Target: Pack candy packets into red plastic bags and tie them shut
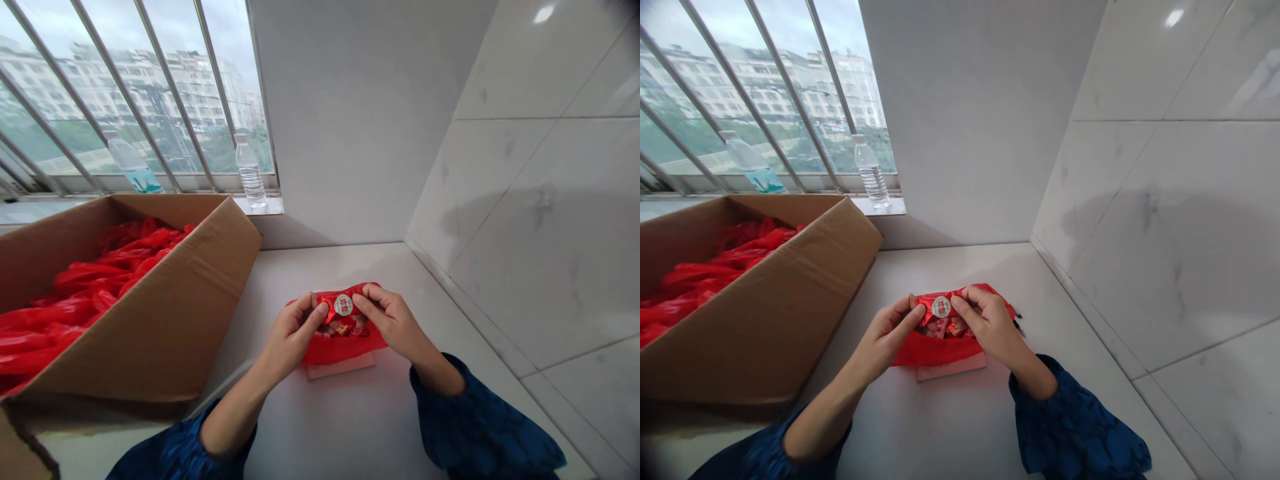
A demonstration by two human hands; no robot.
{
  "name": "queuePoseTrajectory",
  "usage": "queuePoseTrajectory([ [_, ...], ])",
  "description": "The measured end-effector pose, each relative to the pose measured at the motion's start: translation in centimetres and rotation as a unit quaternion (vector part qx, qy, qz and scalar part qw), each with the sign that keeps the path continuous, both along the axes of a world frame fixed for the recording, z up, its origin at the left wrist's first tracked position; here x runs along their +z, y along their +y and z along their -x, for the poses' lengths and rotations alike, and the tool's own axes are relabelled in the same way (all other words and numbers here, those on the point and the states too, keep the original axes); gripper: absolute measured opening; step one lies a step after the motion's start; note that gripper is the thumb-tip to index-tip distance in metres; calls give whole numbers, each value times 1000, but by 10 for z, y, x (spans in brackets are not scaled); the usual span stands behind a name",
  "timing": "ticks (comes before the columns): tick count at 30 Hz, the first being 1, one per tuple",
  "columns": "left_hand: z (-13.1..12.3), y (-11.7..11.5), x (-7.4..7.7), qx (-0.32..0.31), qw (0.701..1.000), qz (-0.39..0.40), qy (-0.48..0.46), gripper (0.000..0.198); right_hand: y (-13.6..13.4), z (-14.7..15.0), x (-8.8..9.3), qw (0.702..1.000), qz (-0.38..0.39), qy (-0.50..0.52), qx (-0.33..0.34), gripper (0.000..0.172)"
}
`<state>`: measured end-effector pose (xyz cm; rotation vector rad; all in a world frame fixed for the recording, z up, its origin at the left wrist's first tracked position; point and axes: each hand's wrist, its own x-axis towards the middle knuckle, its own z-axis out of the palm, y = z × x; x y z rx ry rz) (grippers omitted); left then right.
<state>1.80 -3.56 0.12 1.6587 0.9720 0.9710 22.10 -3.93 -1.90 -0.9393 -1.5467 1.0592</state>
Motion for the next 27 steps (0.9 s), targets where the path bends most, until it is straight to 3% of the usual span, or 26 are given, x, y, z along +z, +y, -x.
queuePoseTrajectory([
  [2,6,3,2,33,993,-66,92,41,3,-2,-2,995,-40,-82,-33,34],
  [5,16,6,7,111,950,-159,246,48,9,-5,-10,955,-87,-276,-62,37],
  [8,23,7,11,132,934,-181,278,49,18,-4,-22,916,-65,-396,-29,35],
  [15,23,8,9,132,926,-196,294,47,43,1,-54,902,-25,-430,-23,27],
  [21,23,9,6,122,929,-189,293,45,48,4,-79,895,-4,-446,-21,17],
  [24,22,8,6,120,929,-188,294,44,48,9,-82,901,-5,-433,-22,17],
  [27,23,8,6,118,929,-185,297,43,47,7,-74,915,-14,-403,-19,12],
])
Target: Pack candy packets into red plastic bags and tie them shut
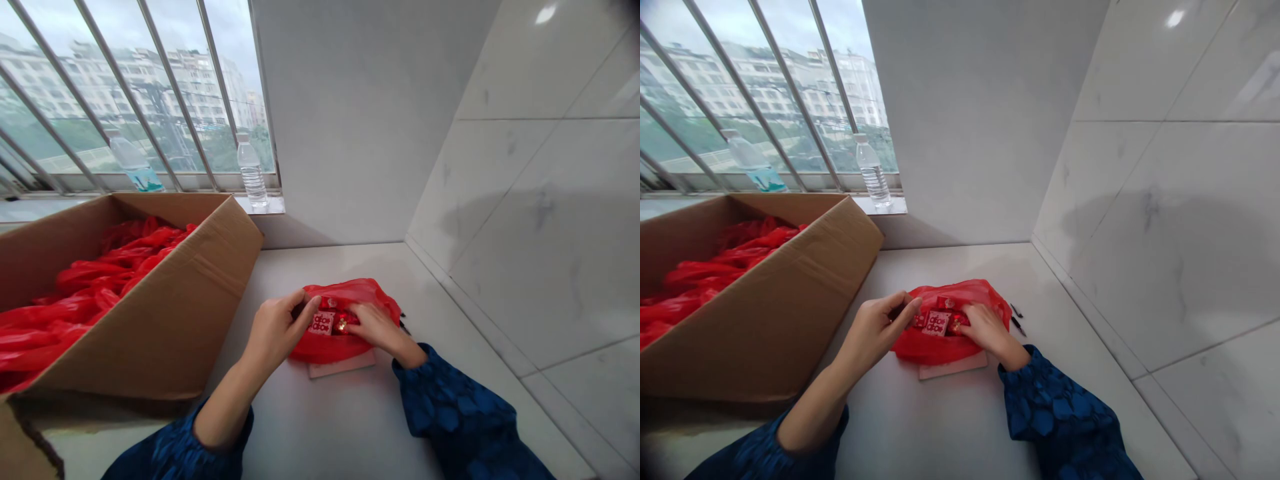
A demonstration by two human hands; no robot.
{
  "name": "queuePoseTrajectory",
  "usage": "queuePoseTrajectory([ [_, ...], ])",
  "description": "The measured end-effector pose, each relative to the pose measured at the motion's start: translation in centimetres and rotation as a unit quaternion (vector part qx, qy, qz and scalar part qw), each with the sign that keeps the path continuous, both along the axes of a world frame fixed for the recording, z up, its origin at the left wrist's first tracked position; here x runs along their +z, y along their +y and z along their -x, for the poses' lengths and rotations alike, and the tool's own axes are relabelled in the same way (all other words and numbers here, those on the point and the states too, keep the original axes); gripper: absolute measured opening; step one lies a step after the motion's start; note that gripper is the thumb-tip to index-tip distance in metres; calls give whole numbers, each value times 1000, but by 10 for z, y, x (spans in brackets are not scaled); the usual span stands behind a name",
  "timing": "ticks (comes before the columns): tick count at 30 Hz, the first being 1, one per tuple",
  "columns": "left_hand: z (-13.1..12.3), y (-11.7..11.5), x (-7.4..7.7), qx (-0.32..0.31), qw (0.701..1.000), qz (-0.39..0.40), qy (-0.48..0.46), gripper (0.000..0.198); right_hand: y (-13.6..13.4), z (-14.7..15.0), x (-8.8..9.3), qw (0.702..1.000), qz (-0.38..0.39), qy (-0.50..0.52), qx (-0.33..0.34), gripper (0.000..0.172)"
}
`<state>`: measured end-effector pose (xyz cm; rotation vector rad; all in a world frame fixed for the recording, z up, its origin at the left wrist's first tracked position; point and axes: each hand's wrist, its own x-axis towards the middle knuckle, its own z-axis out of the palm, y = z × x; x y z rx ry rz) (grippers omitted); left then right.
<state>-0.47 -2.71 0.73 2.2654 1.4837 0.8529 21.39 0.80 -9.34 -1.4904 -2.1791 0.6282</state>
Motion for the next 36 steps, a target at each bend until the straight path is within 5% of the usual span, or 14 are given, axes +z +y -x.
queuePoseTrajectory([
  [6,1,2,-1,0,999,19,47,37,-11,-13,33,991,-5,130,5,12],
  [12,-2,1,-5,-6,997,68,44,29,-25,-15,52,925,48,374,47,16],
  [27,-4,-2,-3,-65,994,50,-69,29,-34,-13,66,903,81,418,62,19],
  [36,-5,-3,-2,-67,989,68,-112,26,-38,-12,69,919,69,383,56,21],
])
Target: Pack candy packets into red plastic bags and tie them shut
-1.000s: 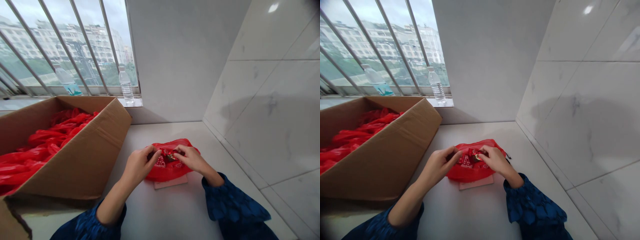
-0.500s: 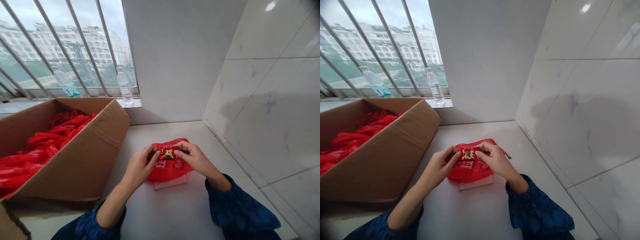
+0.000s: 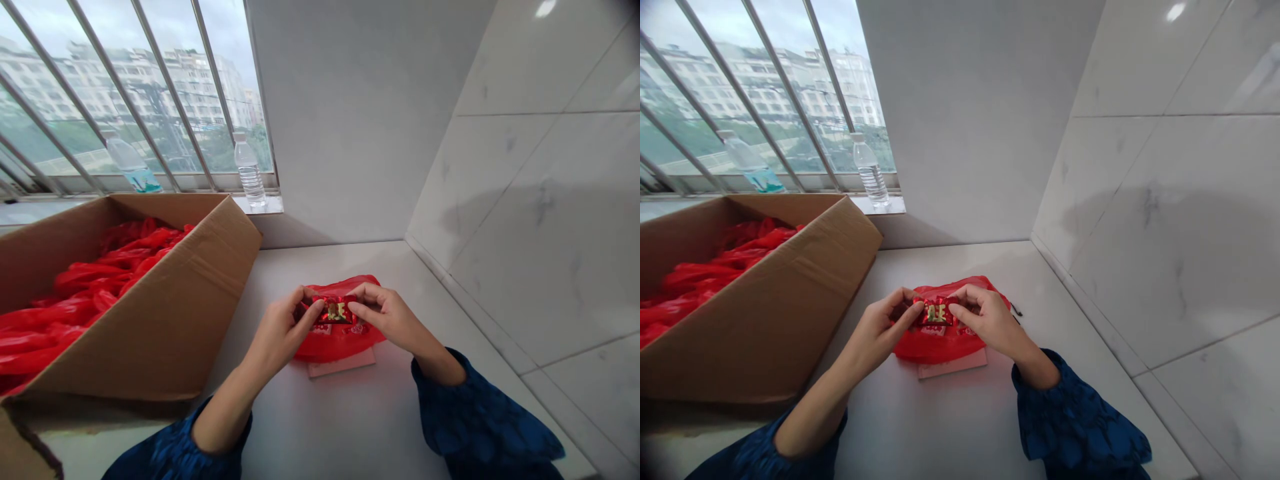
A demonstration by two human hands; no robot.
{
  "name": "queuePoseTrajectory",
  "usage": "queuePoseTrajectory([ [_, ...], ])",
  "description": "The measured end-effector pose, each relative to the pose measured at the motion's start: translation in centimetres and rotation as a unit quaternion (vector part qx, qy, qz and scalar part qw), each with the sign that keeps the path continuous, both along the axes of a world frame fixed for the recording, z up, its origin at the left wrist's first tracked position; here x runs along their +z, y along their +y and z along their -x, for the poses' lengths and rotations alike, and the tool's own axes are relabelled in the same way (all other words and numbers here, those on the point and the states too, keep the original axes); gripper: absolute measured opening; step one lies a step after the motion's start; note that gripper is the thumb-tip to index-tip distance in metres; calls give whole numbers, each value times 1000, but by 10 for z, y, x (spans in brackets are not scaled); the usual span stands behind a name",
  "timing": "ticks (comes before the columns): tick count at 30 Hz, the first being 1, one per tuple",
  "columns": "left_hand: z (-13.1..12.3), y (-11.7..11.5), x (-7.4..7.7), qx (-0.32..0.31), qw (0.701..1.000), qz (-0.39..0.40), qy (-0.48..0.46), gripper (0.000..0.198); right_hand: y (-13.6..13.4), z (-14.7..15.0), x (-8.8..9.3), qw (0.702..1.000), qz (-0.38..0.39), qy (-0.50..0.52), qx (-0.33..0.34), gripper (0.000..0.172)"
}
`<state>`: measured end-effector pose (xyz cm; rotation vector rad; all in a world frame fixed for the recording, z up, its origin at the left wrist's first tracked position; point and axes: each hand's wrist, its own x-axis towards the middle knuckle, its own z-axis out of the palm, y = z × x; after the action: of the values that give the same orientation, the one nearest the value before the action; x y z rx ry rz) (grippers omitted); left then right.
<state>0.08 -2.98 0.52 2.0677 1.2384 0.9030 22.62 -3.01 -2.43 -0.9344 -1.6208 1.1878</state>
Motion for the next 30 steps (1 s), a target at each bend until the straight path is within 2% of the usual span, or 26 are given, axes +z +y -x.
queuePoseTrajectory([
  [7,-3,-2,2,-25,999,-3,-44,25,-2,4,1,999,-38,-15,-31,25],
  [13,-6,-3,4,-57,983,74,-159,27,-4,7,2,997,-61,33,-43,29],
  [16,-6,-5,6,-52,979,78,-182,28,-6,8,3,995,-71,48,-52,29],
  [22,-4,-2,4,-38,992,41,-117,23,-6,7,2,995,-87,-13,-53,25],
  [27,-3,2,-2,11,999,-47,-8,23,-1,9,-2,994,-97,-30,-42,23],
  [30,-2,4,-5,37,995,-73,59,24,6,8,-8,993,-81,-83,-30,24],
])
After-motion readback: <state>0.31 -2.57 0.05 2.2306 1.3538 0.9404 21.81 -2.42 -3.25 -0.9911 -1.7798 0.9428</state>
